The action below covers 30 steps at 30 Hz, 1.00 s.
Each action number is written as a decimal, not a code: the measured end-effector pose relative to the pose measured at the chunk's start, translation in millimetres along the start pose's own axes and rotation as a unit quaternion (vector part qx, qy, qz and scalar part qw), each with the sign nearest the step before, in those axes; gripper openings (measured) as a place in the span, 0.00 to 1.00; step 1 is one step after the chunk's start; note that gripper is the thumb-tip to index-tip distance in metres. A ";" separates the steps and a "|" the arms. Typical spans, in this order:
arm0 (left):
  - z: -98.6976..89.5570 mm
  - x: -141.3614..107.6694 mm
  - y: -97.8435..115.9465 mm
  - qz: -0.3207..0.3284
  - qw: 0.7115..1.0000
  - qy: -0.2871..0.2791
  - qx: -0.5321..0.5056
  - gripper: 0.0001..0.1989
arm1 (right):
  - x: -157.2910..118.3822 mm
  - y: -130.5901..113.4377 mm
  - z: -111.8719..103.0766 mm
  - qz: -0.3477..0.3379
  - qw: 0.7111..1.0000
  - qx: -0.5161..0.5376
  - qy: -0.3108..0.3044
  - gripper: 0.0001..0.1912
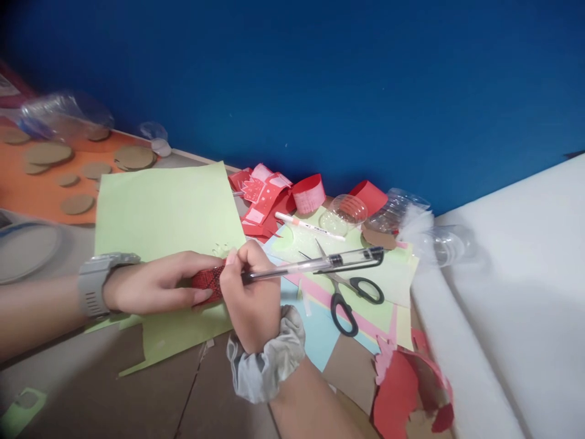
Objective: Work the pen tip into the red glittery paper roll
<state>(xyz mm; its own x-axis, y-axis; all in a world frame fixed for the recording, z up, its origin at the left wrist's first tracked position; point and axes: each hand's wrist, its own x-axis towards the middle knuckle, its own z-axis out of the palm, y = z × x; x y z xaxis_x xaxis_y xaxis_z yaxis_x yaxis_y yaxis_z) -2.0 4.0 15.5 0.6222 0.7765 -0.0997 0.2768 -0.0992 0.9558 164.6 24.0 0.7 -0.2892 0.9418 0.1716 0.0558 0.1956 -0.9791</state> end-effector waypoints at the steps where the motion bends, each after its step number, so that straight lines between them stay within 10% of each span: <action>1: 0.1 -0.2 -0.5 0.003 1.000 0.000 -0.002 0.02 | 0.1 -0.2 -0.2 0.002 1.000 -0.004 0.000 0.15; 30: 0.9 0.1 -4.4 0.005 1.000 0.000 -0.004 0.02 | 1.1 -1.2 -1.2 0.012 1.000 0.007 -0.011 0.16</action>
<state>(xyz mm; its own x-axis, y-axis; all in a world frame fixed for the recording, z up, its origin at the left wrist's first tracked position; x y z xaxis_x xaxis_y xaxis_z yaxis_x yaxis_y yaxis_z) -2.5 4.0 11.1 0.6244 0.7759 -0.0902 0.2648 -0.1016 0.9589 165.3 25.1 2.2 -0.3087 0.9398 0.1465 0.0494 0.1696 -0.9843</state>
